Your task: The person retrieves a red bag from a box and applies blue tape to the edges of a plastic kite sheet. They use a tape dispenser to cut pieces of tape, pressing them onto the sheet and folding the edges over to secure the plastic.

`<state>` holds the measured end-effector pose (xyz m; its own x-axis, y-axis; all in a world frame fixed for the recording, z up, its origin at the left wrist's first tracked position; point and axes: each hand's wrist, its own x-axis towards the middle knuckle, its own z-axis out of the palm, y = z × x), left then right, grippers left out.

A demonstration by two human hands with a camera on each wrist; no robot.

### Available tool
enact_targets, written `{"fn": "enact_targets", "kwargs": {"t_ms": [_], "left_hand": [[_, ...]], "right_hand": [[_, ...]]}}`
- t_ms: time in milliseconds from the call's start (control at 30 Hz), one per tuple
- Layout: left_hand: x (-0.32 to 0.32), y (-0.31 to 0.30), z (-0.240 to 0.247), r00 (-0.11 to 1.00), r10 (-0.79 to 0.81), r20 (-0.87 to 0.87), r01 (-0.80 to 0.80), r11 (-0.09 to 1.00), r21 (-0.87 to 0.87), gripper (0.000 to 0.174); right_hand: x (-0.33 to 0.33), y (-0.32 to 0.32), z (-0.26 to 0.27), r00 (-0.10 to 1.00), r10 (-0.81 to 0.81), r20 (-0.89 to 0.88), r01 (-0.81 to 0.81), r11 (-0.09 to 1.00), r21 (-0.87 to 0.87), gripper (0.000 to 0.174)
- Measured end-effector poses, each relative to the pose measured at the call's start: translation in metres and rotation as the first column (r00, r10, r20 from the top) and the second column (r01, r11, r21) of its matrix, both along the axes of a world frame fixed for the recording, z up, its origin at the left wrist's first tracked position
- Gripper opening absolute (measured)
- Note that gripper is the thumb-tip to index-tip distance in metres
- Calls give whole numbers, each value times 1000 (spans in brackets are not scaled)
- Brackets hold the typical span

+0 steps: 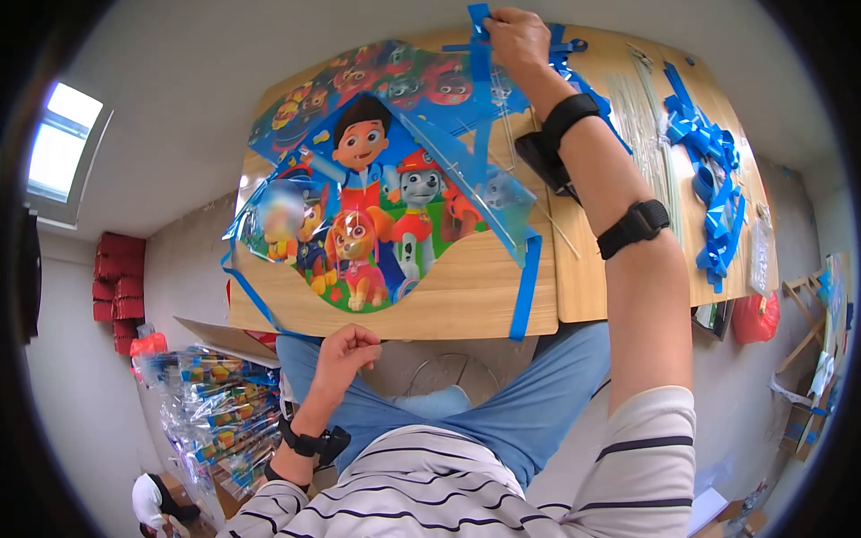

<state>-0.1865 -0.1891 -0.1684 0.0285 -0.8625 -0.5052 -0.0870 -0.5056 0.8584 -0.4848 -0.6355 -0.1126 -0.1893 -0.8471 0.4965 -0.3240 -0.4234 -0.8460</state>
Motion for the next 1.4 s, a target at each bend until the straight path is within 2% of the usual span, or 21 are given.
{"fn": "enact_targets", "kwargs": {"t_ms": [100, 133, 200, 233, 300, 333, 367, 433, 467, 500, 567, 633, 667, 767, 900, 1033, 1067, 1200, 1300, 1333, 1400], "left_hand": [[-1, 1, 3, 1000, 17, 24, -18, 1000, 13, 12], [0, 3, 1, 999, 0, 36, 0, 1000, 20, 12], [-1, 3, -3, 998, -44, 35, 43, 998, 40, 12], [-1, 3, -4, 998, -57, 29, 56, 997, 50, 12], [-4, 1, -9, 996, -74, 47, 72, 997, 37, 14], [-7, -2, -10, 994, -98, 42, 96, 994, 46, 14], [-10, -3, -10, 993, -106, 43, 103, 993, 54, 14], [-17, -10, -6, 992, -120, 38, 118, 992, 55, 14], [-23, -12, -4, 991, -133, 26, 132, 990, 48, 14], [-27, -14, -4, 990, -143, 16, 142, 989, 43, 14], [-35, -20, -6, 984, -179, 17, 178, 983, 52, 13], [-45, -23, -6, 977, -213, 11, 212, 976, 48, 14], [-50, -25, -6, 972, -235, 8, 234, 971, 50, 14], [-65, -29, -3, 958, -288, 5, 287, 956, 55, 13], [-71, -29, 5, 944, -323, 68, 318, 945, 76, 11], [-67, -27, 2, 949, -303, 82, 298, 952, 68, 12], [-67, -26, 1, 951, -299, 78, 293, 953, 76, 12], [-69, -22, 2, 955, -288, 65, 282, 955, 88, 14], [-69, -22, 7, 958, -275, 82, 266, 959, 102, 14], [-68, -21, 7, 959, -268, 91, 257, 960, 113, 14], [-62, -20, 4, 963, -254, 91, 247, 965, 85, 14]], "right_hand": [[-14, 17, -18, 923, 71, -378, 40, 959, 279, 35], [-23, 21, -27, 813, 7, -582, 144, 966, 214, 34], [-50, 43, -46, 806, -129, -578, 236, 965, 113, 31], [-67, 60, -51, 715, -292, -635, 275, 953, -129, 44], [-102, 100, -45, 780, -334, -529, 398, 917, 7, 29], [-135, 110, -61, 768, -362, -528, 421, 907, -9, 28], [-167, 134, -72, 744, -368, -558, 486, 871, 74, 28], [-235, 178, -98, 654, -386, -651, 619, 768, 167, 17], [-265, 204, -103, 599, -360, -715, 717, 639, 278, 16], [-303, 230, -127, 456, -456, -764, 778, 621, 94, 13], [-342, 281, -132, 312, -515, -799, 900, 429, 75, 22], [-361, 317, -127, 313, -554, -771, 925, 362, 116, 16], [-366, 328, -124, 358, -574, -737, 916, 367, 160, 14], [-383, 336, -128, 351, -619, -702, 927, 337, 167, 12], [-395, 315, -128, 291, -630, -720, 946, 302, 118, 8], [-392, 281, -117, 301, -588, -751, 924, 373, 78, 10], [-390, 271, -114, 330, -550, -767, 919, 373, 128, 13], [-380, 238, -119, 278, -427, -861, 947, 273, 170, 20], [-384, 222, -131, 277, -418, -865, 956, 207, 206, 22], [-386, 216, -134, 316, -664, -677, 949, 208, 238, 19], [-395, 201, -121, 362, -643, -675, 917, 376, 134, 17]]}}
